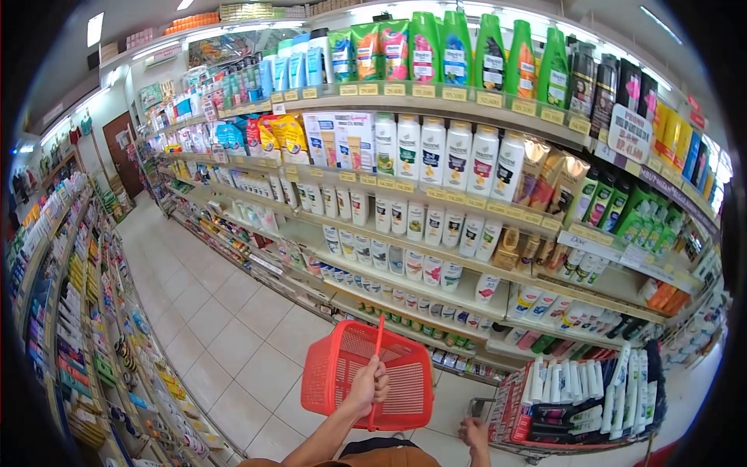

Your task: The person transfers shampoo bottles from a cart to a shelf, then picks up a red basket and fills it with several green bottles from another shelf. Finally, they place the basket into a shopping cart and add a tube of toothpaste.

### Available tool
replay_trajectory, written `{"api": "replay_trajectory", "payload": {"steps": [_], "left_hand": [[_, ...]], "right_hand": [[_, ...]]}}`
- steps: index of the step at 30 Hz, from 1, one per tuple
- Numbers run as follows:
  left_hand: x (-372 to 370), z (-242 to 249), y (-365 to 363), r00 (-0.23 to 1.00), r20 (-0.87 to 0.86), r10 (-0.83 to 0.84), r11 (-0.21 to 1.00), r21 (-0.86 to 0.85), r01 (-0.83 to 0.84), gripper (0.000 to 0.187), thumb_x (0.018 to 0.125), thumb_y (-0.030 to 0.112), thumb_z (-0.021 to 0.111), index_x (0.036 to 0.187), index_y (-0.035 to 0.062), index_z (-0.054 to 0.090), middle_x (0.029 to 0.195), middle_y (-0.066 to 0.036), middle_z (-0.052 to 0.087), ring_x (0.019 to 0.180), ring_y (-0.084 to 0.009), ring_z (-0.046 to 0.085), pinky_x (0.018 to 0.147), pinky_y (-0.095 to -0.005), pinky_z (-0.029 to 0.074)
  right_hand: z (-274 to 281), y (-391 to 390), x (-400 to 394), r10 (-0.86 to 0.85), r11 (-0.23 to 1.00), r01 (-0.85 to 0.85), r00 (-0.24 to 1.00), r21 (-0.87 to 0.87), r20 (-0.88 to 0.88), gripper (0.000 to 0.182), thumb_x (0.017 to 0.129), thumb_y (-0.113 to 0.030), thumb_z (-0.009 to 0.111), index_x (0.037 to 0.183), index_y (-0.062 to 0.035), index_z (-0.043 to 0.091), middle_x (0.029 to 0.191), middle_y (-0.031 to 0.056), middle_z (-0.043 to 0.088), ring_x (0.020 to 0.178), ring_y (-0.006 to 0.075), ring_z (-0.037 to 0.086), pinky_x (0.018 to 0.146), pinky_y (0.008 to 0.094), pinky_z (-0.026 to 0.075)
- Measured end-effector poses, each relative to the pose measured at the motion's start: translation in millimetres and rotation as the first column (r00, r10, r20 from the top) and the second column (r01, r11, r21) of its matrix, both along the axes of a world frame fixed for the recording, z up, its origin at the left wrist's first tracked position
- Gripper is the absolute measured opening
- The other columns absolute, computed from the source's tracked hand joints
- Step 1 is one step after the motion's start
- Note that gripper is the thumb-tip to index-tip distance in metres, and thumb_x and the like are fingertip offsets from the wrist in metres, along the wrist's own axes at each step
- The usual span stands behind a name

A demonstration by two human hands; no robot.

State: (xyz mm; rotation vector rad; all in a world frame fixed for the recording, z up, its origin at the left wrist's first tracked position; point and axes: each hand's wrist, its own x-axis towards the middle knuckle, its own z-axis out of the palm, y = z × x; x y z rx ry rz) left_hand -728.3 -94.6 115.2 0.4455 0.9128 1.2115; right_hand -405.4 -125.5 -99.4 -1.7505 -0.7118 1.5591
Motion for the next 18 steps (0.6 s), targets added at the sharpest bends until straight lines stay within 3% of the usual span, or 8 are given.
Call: {"api": "replay_trajectory", "payload": {"steps": [3,6,9,13,17,18], "left_hand": [[4.9,12.0,-4.9,0.998,-0.045,-0.042,0.999,-0.002,0.042,0.043,0.103,0.045,0.031,0.070,0.0164,0.033,0.051,0.006,0.021,0.039,-0.0056,0.016,0.035,-0.0229,0.011],[1.3,18.3,-9.3,0.995,-0.060,-0.079,0.997,0.009,0.080,0.042,0.104,0.043,0.029,0.072,0.0154,0.033,0.052,0.006,0.021,0.040,-0.0057,0.016,0.035,-0.0229,0.012],[-2.4,26.6,-11.9,0.991,-0.104,-0.084,0.996,0.023,0.087,0.043,0.103,0.044,0.029,0.070,0.0154,0.032,0.052,0.006,0.020,0.040,-0.0059,0.015,0.036,-0.0232,0.011],[-3.7,35.2,-13.3,0.989,-0.127,-0.079,0.996,0.019,0.082,0.045,0.103,0.045,0.030,0.069,0.0154,0.031,0.052,0.006,0.020,0.041,-0.0061,0.015,0.037,-0.0236,0.011],[-6.3,25.5,-13.2,0.987,-0.143,-0.068,0.996,0.041,0.075,0.045,0.103,0.045,0.030,0.068,0.0154,0.031,0.051,0.006,0.020,0.041,-0.0062,0.016,0.037,-0.0240,0.011],[-7.3,23.0,-13.2,0.987,-0.145,-0.073,0.996,0.047,0.080,0.045,0.103,0.045,0.030,0.069,0.0152,0.032,0.052,0.005,0.021,0.041,-0.0061,0.016,0.037,-0.0239,0.012]], "right_hand": [[-1.1,6.9,5.2,0.000,0.994,-0.009,0.997,0.108,0.082,0.044,0.088,-0.034,0.064,0.108,0.0044,0.061,0.098,0.0139,0.064,0.083,0.0195,0.062,0.058,0.0297,0.050],[-18.1,20.6,-6.0,0.117,0.984,-0.132,0.986,0.118,0.121,0.050,0.089,-0.037,0.063,0.118,0.0028,0.055,0.108,0.0151,0.061,0.091,0.0229,0.060,0.069,0.0347,0.052],[-45.2,32.2,-28.6,0.136,0.988,-0.142,0.986,0.063,0.097,0.054,0.088,-0.039,0.064,0.121,0.0026,0.053,0.110,0.0154,0.060,0.094,0.0233,0.059,0.074,0.0373,0.051],[-58.7,41.7,-49.1,0.119,0.991,-0.119,0.993,0.058,0.006,0.060,0.088,-0.041,0.063,0.126,0.0029,0.048,0.109,0.0148,0.061,0.090,0.0214,0.059,0.072,0.0348,0.050],[-53.3,45.7,-55.9,0.012,0.940,0.013,0.997,0.342,-0.071,0.032,0.092,-0.025,0.061,0.108,0.0020,0.055,0.091,0.0109,0.064,0.077,0.0173,0.060,0.070,0.0299,0.049],[-49.7,45.1,-56.2,-0.045,0.922,0.002,0.994,0.387,0.102,0.023,0.093,-0.021,0.060,0.100,0.0014,0.057,0.084,0.0089,0.063,0.078,0.0164,0.059,0.071,0.0303,0.048]]}}
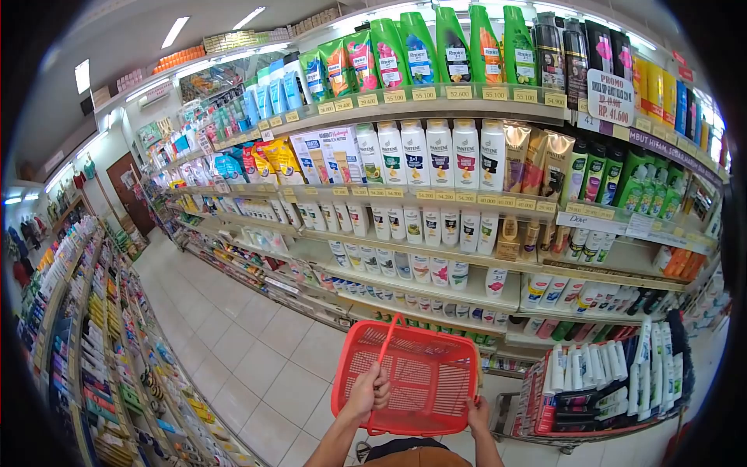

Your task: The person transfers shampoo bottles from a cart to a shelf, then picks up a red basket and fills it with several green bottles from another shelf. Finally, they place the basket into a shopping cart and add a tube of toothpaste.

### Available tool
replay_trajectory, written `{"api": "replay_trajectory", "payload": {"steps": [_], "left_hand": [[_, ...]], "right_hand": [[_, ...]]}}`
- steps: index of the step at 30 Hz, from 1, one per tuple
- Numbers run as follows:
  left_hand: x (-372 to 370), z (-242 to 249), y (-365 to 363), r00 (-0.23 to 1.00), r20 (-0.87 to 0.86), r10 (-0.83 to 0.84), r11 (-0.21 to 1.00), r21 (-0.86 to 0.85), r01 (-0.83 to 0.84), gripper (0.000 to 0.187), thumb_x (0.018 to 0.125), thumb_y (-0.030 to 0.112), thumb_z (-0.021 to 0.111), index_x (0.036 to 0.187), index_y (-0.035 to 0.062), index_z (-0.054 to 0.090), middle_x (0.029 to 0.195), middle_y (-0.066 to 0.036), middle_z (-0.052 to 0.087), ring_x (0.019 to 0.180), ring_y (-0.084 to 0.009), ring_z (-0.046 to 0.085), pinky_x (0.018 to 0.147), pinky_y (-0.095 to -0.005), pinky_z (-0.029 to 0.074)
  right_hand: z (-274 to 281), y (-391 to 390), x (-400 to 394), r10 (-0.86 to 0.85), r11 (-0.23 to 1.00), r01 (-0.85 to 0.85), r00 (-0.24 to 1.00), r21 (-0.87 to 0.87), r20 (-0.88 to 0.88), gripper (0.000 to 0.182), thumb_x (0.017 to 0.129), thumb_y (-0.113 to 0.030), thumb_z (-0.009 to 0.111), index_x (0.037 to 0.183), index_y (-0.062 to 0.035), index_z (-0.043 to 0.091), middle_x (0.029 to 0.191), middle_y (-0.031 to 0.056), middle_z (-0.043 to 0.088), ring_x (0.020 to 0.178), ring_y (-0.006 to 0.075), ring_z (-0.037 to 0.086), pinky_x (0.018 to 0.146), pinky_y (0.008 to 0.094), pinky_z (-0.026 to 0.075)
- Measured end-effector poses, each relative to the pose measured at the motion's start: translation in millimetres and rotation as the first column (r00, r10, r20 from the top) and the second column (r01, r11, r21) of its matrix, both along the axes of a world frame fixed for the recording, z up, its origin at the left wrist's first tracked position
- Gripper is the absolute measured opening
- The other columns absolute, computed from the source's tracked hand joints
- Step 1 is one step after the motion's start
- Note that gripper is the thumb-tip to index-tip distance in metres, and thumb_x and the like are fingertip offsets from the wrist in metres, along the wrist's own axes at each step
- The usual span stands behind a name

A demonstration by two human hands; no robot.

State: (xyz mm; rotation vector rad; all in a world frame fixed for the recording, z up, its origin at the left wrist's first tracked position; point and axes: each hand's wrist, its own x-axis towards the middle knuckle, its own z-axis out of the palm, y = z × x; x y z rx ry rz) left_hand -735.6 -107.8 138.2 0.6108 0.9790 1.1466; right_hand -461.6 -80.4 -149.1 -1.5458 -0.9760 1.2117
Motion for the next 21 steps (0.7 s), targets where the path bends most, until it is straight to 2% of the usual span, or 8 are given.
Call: {"api": "replay_trajectory", "payload": {"steps": [3,6,9,12,15,18,20,21], "left_hand": [[0.9,-0.6,2.0,0.999,-0.047,0.013,1.000,0.018,-0.012,0.046,0.103,0.046,0.031,0.068,0.0147,0.032,0.052,0.005,0.023,0.041,-0.0066,0.017,0.037,-0.0239,0.013],[1.5,-3.4,5.4,0.996,-0.080,0.028,0.999,0.027,-0.026,0.047,0.103,0.045,0.030,0.068,0.0148,0.032,0.052,0.005,0.023,0.041,-0.0065,0.017,0.037,-0.0238,0.013],[2.3,-6.9,8.7,0.993,-0.111,0.035,0.999,0.046,-0.030,0.047,0.103,0.045,0.029,0.067,0.0148,0.032,0.051,0.005,0.023,0.041,-0.0063,0.018,0.036,-0.0237,0.014],[2.7,-11.9,12.0,0.987,-0.158,0.040,0.998,0.044,-0.034,0.046,0.103,0.044,0.030,0.068,0.0139,0.032,0.052,0.004,0.025,0.040,-0.0069,0.021,0.037,-0.0239,0.017],[3.9,-20.9,15.1,0.974,-0.219,0.051,0.998,0.048,-0.041,0.047,0.102,0.046,0.030,0.068,0.0141,0.032,0.052,0.005,0.027,0.040,-0.0066,0.023,0.037,-0.0235,0.019],[7.7,-28.9,21.8,0.963,-0.257,0.079,0.996,0.051,-0.068,0.048,0.102,0.048,0.031,0.067,0.0144,0.032,0.052,0.005,0.027,0.040,-0.0062,0.024,0.037,-0.0232,0.019],[10.9,-38.0,28.6,0.956,-0.273,0.107,0.994,0.041,-0.100,0.048,0.101,0.049,0.032,0.067,0.0145,0.032,0.053,0.005,0.027,0.041,-0.0059,0.025,0.037,-0.0232,0.020],[11.9,-44.0,31.8,0.955,-0.278,0.106,0.994,0.028,-0.103,0.048,0.101,0.049,0.032,0.068,0.0146,0.033,0.053,0.005,0.028,0.041,-0.0058,0.025,0.037,-0.0231,0.020]], "right_hand": [[29.3,-2.3,-6.0,-0.138,0.987,0.128,0.985,0.092,0.107,0.024,0.093,-0.021,0.060,0.101,0.0019,0.057,0.083,0.0070,0.061,0.077,0.0156,0.056,0.071,0.0297,0.046],[7.5,3.7,-9.3,-0.262,0.949,0.255,0.965,0.182,0.010,0.027,0.093,-0.024,0.061,0.101,0.0013,0.056,0.086,0.0072,0.059,0.077,0.0156,0.053,0.072,0.0299,0.045],[4.9,6.5,-15.4,-0.387,0.898,0.364,0.920,0.248,0.053,0.022,0.086,-0.013,0.068,0.099,0.0014,0.057,0.087,0.0065,0.054,0.078,0.0158,0.051,0.071,0.0285,0.044],[8.7,10.4,-13.7,-0.405,0.885,0.373,0.912,0.278,0.063,0.022,0.082,-0.005,0.070,0.098,0.0007,0.056,0.090,0.0066,0.052,0.081,0.0153,0.051,0.073,0.0287,0.044],[31.8,13.3,-12.2,-0.354,0.913,0.329,0.933,0.240,0.069,0.021,0.081,-0.003,0.070,0.095,-0.0005,0.054,0.087,0.0048,0.053,0.080,0.0137,0.052,0.072,0.0275,0.044],[79.5,16.0,-23.8,-0.207,0.940,0.268,0.939,0.209,-0.274,0.021,0.082,-0.004,0.070,0.095,-0.0040,0.054,0.082,0.0020,0.054,0.076,0.0115,0.052,0.069,0.0256,0.043],[110.9,17.6,-41.1,-0.152,0.975,0.203,0.907,0.093,-0.393,0.020,0.083,-0.005,0.070,0.095,-0.0036,0.055,0.083,0.0018,0.056,0.075,0.0094,0.052,0.067,0.0236,0.043],[118.1,18.0,-56.8,-0.114,0.968,0.186,0.926,0.170,-0.361,0.019,0.084,-0.006,0.070,0.095,-0.0032,0.056,0.083,0.0023,0.057,0.075,0.0093,0.053,0.066,0.0235,0.044]]}}
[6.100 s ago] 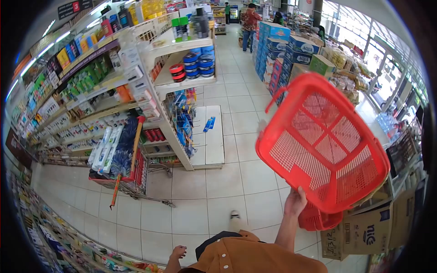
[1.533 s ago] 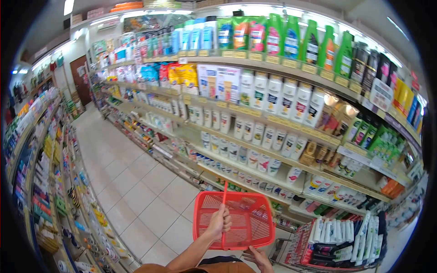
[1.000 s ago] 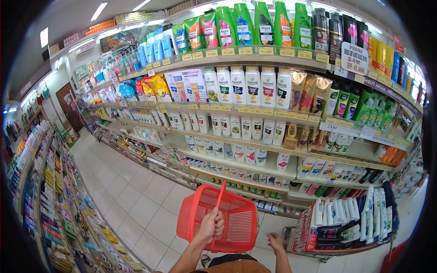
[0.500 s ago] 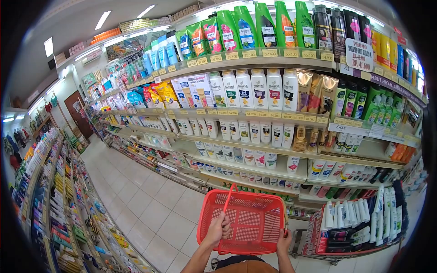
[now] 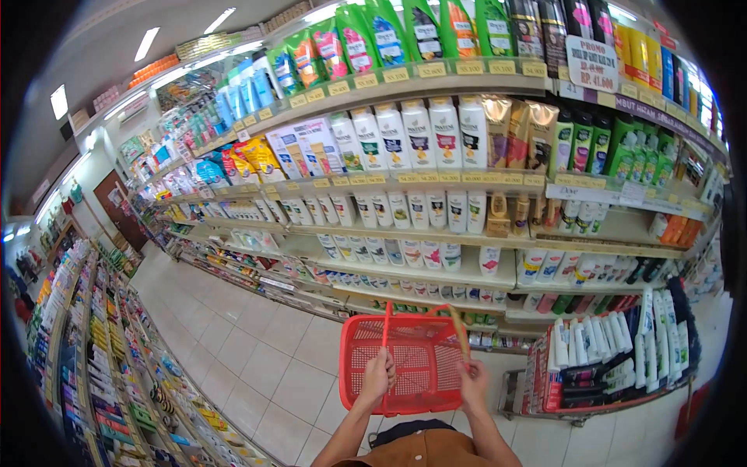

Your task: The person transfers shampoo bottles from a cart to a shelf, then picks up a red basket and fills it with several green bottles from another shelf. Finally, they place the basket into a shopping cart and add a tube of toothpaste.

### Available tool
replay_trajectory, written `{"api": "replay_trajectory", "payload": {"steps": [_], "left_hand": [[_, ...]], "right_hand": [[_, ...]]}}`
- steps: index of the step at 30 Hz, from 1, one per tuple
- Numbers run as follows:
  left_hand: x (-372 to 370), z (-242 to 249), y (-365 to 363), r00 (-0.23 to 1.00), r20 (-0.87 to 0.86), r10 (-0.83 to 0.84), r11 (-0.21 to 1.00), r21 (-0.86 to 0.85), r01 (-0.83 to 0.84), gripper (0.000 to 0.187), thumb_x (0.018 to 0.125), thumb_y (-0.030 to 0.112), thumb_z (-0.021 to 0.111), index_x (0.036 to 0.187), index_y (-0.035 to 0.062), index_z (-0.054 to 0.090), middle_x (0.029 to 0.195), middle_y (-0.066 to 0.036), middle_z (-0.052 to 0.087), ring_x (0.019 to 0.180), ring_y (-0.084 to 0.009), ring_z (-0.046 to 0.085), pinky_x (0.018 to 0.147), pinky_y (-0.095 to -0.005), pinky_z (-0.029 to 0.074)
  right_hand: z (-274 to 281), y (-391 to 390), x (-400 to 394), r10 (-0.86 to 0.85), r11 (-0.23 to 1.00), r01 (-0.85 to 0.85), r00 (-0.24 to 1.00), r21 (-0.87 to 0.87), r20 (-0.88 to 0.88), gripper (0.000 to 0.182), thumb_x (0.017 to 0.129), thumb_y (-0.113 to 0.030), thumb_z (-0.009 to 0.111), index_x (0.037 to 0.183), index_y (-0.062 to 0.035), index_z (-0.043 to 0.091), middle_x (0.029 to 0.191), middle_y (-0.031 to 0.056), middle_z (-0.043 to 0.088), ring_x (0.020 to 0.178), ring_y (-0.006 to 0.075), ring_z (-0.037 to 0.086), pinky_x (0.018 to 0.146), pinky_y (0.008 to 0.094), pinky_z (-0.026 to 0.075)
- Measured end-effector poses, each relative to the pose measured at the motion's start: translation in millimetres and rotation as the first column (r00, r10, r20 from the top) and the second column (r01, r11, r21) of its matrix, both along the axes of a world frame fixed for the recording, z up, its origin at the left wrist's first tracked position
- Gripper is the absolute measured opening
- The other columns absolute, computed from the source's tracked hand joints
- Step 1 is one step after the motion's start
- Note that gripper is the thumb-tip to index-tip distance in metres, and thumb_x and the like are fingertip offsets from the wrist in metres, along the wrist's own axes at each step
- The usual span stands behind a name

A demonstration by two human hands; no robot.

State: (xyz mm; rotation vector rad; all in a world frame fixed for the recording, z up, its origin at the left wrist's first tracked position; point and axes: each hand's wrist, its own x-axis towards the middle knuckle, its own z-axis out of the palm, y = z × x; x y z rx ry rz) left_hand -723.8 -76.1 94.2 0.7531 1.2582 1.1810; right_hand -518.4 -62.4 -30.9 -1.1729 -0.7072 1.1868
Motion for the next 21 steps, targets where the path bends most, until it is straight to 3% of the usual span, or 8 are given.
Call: {"api": "replay_trajectory", "payload": {"steps": [3,7,10,11,14,15,19,21], "left_hand": [[3.3,-25.9,11.4,1.000,0.016,0.026,0.999,-0.030,-0.026,0.045,0.101,0.049,0.035,0.071,0.0142,0.037,0.054,0.005,0.032,0.041,-0.0058,0.026,0.037,-0.0231,0.019],[1.1,-59.5,24.2,1.000,0.000,0.019,0.999,-0.030,-0.019,0.042,0.102,0.045,0.035,0.083,0.0100,0.050,0.062,0.001,0.047,0.042,-0.0066,0.034,0.037,-0.0229,0.022],[11.7,-61.2,21.7,0.996,0.000,0.084,0.996,-0.032,-0.084,0.041,0.102,0.041,0.035,0.094,0.0067,0.055,0.071,-0.002,0.055,0.049,-0.0094,0.046,0.042,-0.0233,0.034],[16.3,-66.5,23.6,0.987,0.102,0.126,0.991,-0.047,-0.122,0.041,0.103,0.039,0.035,0.102,0.0051,0.057,0.082,-0.006,0.060,0.065,-0.0131,0.057,0.056,-0.0249,0.047],[8.5,-77.1,26.5,0.960,0.281,0.014,0.994,-0.105,0.016,0.042,0.103,0.038,0.033,0.106,0.0044,0.057,0.088,-0.007,0.061,0.080,-0.0160,0.060,0.070,-0.0285,0.051],[7.2,-78.2,28.0,0.946,0.324,0.002,0.989,-0.141,0.047,0.043,0.104,0.037,0.025,0.110,0.0049,0.054,0.094,-0.009,0.062,0.086,-0.0181,0.060,0.074,-0.0328,0.051],[15.2,-81.3,38.6,0.887,0.447,0.119,0.985,-0.167,-0.048,0.041,0.104,0.038,0.026,0.094,0.0085,0.053,0.098,-0.013,0.064,0.085,-0.0219,0.059,0.080,-0.0365,0.049],[9.9,-107.1,46.7,0.869,0.481,0.119,0.988,-0.140,-0.058,0.040,0.103,0.038,0.027,0.091,0.0092,0.052,0.098,-0.012,0.064,0.083,-0.0216,0.058,0.077,-0.0365,0.049]], "right_hand": [[20.5,-1.7,-48.8,0.066,0.991,-0.078,0.991,0.105,0.117,0.017,0.086,-0.006,0.068,0.096,-0.0027,0.056,0.084,0.0031,0.058,0.078,0.0095,0.056,0.063,0.0218,0.045],[42.7,-5.3,-90.2,0.145,0.978,-0.141,0.989,0.156,-0.019,0.015,0.088,-0.004,0.065,0.097,-0.0026,0.054,0.081,0.0016,0.058,0.078,0.0082,0.057,0.062,0.0204,0.045],[44.3,-7.7,-100.2,0.243,0.961,-0.237,0.970,0.144,-0.027,0.013,0.088,-0.007,0.064,0.096,-0.0016,0.054,0.083,0.0044,0.059,0.078,0.0107,0.058,0.065,0.0248,0.046],[42.7,-8.3,-101.4,0.275,0.953,-0.269,0.961,0.136,-0.027,0.013,0.088,-0.008,0.063,0.095,-0.0011,0.054,0.084,0.0060,0.060,0.078,0.0122,0.059,0.066,0.0269,0.047],[52.1,-10.7,-98.4,0.319,0.933,-0.349,0.913,0.083,0.256,0.015,0.088,-0.009,0.062,0.097,0.0000,0.053,0.082,0.0072,0.060,0.074,0.0155,0.060,0.066,0.0296,0.047],[59.0,-11.9,-96.0,0.311,0.929,-0.357,0.895,0.096,0.320,0.017,0.087,-0.009,0.061,0.098,0.0012,0.053,0.087,0.0115,0.059,0.077,0.0232,0.060,0.071,0.0341,0.048],[38.3,-8.2,-93.1,0.250,0.909,-0.386,0.804,0.154,0.539,0.020,0.085,-0.004,0.057,0.104,0.0027,0.055,0.107,0.0202,0.050,0.099,0.0356,0.053,0.087,0.0406,0.044],[26.3,-6.1,-92.1,0.158,0.899,-0.361,0.795,0.247,0.586,0.024,0.084,-0.003,0.058,0.108,0.0017,0.057,0.104,0.0180,0.049,0.094,0.0315,0.054,0.080,0.0370,0.045]]}}
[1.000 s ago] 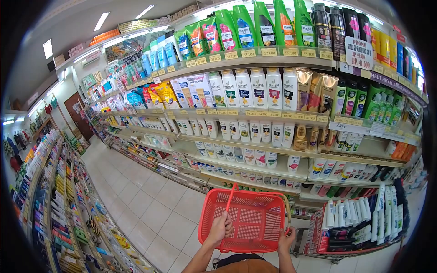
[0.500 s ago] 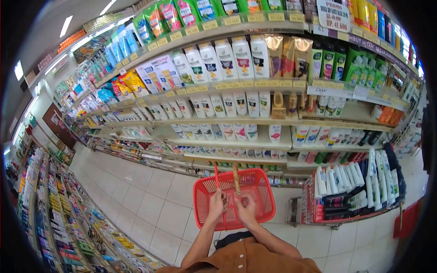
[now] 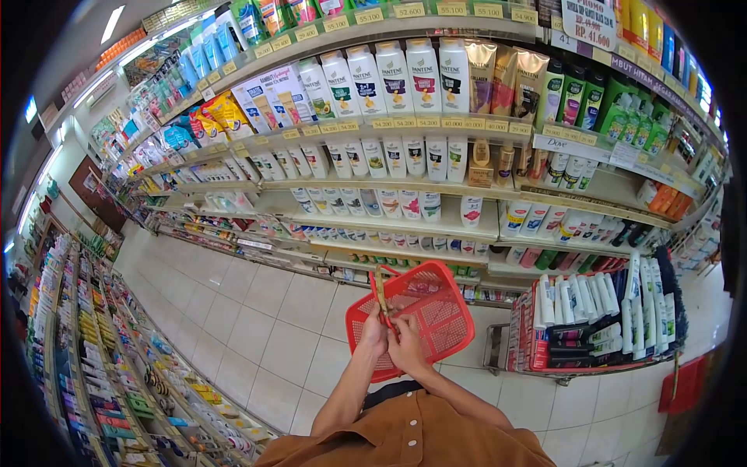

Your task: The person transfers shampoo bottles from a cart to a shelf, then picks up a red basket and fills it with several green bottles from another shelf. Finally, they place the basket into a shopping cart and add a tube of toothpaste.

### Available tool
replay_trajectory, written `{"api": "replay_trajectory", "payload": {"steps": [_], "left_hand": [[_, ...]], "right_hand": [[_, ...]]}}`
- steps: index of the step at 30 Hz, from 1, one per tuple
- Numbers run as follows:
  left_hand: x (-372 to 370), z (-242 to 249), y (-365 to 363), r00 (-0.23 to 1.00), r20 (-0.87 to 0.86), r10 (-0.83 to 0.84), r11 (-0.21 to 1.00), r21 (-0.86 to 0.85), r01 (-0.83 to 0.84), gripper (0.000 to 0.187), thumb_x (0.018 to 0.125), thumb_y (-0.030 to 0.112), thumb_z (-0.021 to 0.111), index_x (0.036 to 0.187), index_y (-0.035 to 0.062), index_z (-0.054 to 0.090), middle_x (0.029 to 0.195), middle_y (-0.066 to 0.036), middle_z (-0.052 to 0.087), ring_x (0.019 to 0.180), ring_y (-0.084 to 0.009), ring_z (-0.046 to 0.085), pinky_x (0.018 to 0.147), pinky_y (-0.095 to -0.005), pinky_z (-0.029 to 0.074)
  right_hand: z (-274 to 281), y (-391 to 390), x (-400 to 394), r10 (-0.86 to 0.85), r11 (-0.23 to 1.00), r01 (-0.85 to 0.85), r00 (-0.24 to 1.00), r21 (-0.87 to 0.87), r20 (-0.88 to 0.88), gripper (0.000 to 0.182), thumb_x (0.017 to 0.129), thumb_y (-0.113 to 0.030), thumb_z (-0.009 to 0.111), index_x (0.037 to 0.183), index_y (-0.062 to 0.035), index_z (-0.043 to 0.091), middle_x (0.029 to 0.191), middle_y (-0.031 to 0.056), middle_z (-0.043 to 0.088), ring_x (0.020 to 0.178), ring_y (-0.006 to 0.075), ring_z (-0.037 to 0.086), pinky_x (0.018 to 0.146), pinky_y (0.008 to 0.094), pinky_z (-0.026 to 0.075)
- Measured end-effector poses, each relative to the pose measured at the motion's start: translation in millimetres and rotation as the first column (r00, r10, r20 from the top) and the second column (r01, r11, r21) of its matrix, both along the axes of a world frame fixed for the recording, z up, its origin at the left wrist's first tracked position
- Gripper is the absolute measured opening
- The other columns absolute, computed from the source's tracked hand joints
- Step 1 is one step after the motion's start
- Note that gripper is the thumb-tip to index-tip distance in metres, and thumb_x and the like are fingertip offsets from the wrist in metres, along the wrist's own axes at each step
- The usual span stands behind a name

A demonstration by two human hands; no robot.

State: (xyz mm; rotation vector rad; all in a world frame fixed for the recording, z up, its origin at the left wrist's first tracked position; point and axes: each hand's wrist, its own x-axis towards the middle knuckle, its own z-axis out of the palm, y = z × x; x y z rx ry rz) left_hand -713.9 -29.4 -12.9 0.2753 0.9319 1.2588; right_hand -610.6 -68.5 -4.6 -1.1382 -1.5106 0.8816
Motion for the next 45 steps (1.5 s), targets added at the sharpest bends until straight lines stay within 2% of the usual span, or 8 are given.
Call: {"api": "replay_trajectory", "payload": {"steps": [5,10,13,17,19,22,36,45], "left_hand": [[0.4,-18.6,12.9,0.992,0.059,0.108,0.989,-0.105,-0.101,0.037,0.102,0.039,0.032,0.086,0.0112,0.049,0.082,-0.008,0.059,0.072,-0.0200,0.053,0.067,-0.0349,0.047],[-9.5,-23.5,18.2,0.975,-0.121,0.185,0.943,-0.257,-0.210,0.039,0.102,0.042,0.031,0.084,0.0104,0.046,0.061,-0.002,0.039,0.054,-0.0192,0.043,0.054,-0.0368,0.045],[-32.5,-29.3,18.0,0.962,-0.196,0.191,0.955,-0.188,-0.228,0.037,0.102,0.039,0.033,0.078,0.0137,0.044,0.059,0.001,0.037,0.052,-0.0158,0.039,0.051,-0.0322,0.041],[-84.0,-32.1,18.5,0.981,-0.086,0.176,0.966,-0.176,-0.189,0.036,0.103,0.039,0.030,0.082,0.0128,0.043,0.056,0.003,0.031,0.047,-0.0115,0.031,0.046,-0.0275,0.031],[-121.2,-43.7,21.9,0.982,0.106,0.155,0.974,-0.180,-0.134,0.035,0.103,0.038,0.029,0.082,0.0138,0.043,0.056,0.004,0.031,0.046,-0.0097,0.027,0.045,-0.0261,0.027],[-141.3,-36.8,20.0,0.980,0.096,0.172,0.961,-0.234,-0.146,0.037,0.102,0.041,0.031,0.079,0.0146,0.043,0.054,0.005,0.030,0.045,-0.0092,0.023,0.044,-0.0265,0.024],[-186.8,-112.2,18.8,0.800,-0.432,0.415,0.780,-0.284,-0.558,0.055,0.092,0.066,0.037,0.064,0.0190,0.034,0.048,0.004,0.026,0.038,-0.0118,0.024,0.035,-0.0277,0.019],[-181.4,-119.0,50.7,0.814,-0.540,0.215,0.847,-0.311,-0.430,0.053,0.094,0.062,0.039,0.067,0.0168,0.035,0.047,0.003,0.030,0.036,-0.0117,0.027,0.033,-0.0289,0.022]], "right_hand": [[4.7,-3.6,14.9,-0.011,0.994,-0.031,0.925,0.106,0.380,0.040,0.083,-0.006,0.059,0.123,-0.0009,0.056,0.107,0.0205,0.048,0.099,0.0343,0.052,0.084,0.0389,0.045],[-16.3,-0.4,18.9,0.272,0.962,-0.254,0.932,-0.103,0.241,0.043,0.085,-0.017,0.061,0.127,-0.0074,0.056,0.109,0.0222,0.051,0.100,0.0374,0.054,0.088,0.0430,0.045],[-22.0,1.3,22.4,0.347,0.938,-0.338,0.916,-0.076,0.199,0.043,0.086,-0.018,0.064,0.126,-0.0055,0.055,0.112,0.0196,0.050,0.100,0.0329,0.055,0.086,0.0384,0.047],[-26.6,15.3,33.1,0.372,0.898,-0.354,0.928,-0.261,0.021,0.039,0.087,-0.020,0.065,0.122,-0.0049,0.055,0.111,0.0162,0.055,0.090,0.0239,0.060,0.078,0.0340,0.050],[-43.7,26.1,42.8,0.286,0.920,-0.273,0.958,-0.280,0.003,0.034,0.087,-0.019,0.065,0.117,-0.0036,0.057,0.101,0.0134,0.062,0.084,0.0207,0.062,0.076,0.0321,0.051],[-61.7,40.5,68.3,0.228,0.900,-0.240,0.971,-0.364,-0.076,0.029,0.088,-0.021,0.064,0.110,-0.0017,0.061,0.092,0.0113,0.068,0.082,0.0192,0.065,0.076,0.0317,0.052],[-128.9,53.9,184.4,-0.078,0.853,0.131,0.989,-0.505,0.124,0.024,0.088,-0.022,0.063,0.100,-0.0007,0.064,0.081,0.0100,0.066,0.070,0.0161,0.064,0.062,0.0296,0.052],[-60.6,73.1,174.7,-0.395,0.842,0.299,0.908,-0.448,-0.137,0.018,0.090,-0.013,0.059,0.100,0.0014,0.063,0.082,0.0097,0.066,0.071,0.0158,0.063,0.063,0.0285,0.050]]}}
